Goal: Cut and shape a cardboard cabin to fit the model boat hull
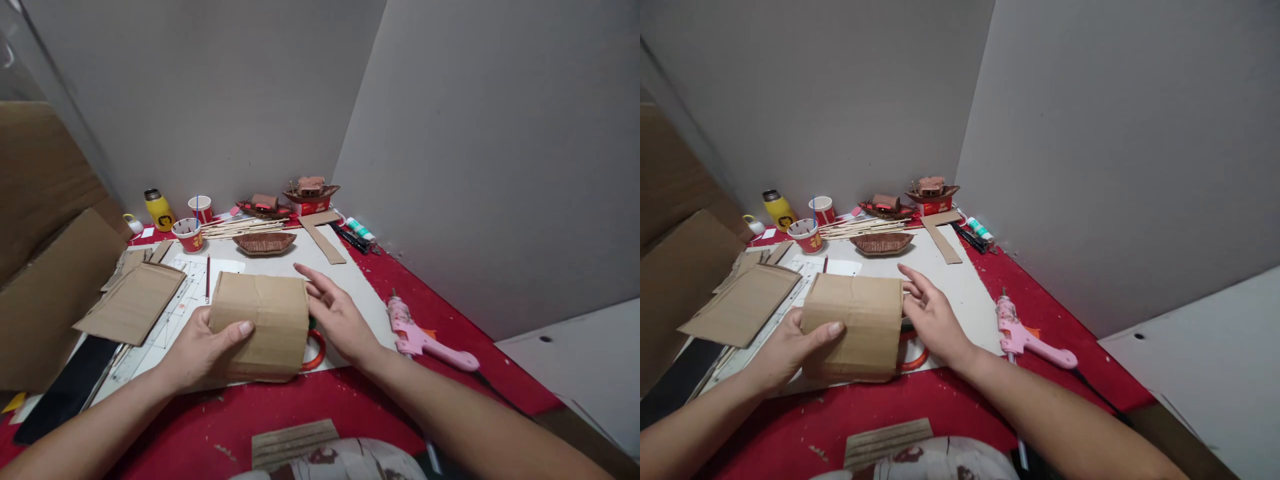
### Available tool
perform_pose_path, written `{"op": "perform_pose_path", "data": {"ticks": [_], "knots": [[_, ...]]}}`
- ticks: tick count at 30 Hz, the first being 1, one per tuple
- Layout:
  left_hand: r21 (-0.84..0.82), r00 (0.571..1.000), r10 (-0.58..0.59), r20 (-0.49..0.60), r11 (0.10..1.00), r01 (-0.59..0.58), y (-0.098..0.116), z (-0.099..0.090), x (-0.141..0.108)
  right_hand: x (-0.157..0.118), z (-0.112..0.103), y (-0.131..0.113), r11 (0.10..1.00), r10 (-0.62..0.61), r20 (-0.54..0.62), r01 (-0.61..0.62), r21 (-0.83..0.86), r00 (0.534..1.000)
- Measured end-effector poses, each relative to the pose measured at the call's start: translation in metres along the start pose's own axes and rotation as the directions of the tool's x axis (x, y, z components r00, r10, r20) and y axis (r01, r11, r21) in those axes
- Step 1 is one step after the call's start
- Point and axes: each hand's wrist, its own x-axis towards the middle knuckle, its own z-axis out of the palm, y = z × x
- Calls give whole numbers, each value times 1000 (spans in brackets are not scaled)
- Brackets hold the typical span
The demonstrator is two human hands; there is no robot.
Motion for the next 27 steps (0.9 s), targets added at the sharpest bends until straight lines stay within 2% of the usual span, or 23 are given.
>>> {"op": "perform_pose_path", "data": {"ticks": [1, 3, 5, 7, 10, 13, 15, 18, 21, 24, 27], "knots": [[-1, 1000, -9, -14, 1000, 9, -1, -1, 1, 3, -1, -1, 983, 113, 6, -112, 147, 994], [-6, 998, -57, -9, 998, 57, -1, -4, 3, 7, -2, -2, 875, 295, 112, -316, 367, 949], [-26, 993, -116, 34, 993, 117, -2, -5, 3, 8, -2, -3, 764, 389, 249, -461, 451, 887], [-59, 985, -146, 92, 987, 152, -3, -5, 3, 7, -2, -2, 723, 423, 332, -535, 437, 843], [-85, 979, -149, 139, 983, 161, -4, -6, 5, 5, -1, 0, 733, 434, 361, -557, 391, 825], [-100, 982, -113, 149, 987, 129, -2, -14, 13, 7, -3, 0, 748, 422, 320, -525, 406, 848], [-150, 994, -55, 94, 986, 68, 0, -24, 23, 10, -6, -1, 764, 392, 258, -469, 442, 883], [-294, 995, 26, -93, 954, -53, 0, -40, 38, 15, -9, -2, 785, 342, 157, -373, 495, 927], [-443, 994, -46, -99, 897, -3, -3, -44, 43, 16, -10, -1, 794, 310, 90, -310, 523, 946], [-478, 995, -82, -58, 877, 45, -9, -36, 41, 13, -5, 2, 784, 336, 136, -356, 509, 932], [-395, 999, -46, -28, 918, 32, -15, -30, 39, 10, 0, 4, 758, 368, 242, -440, 482, 898]]}}
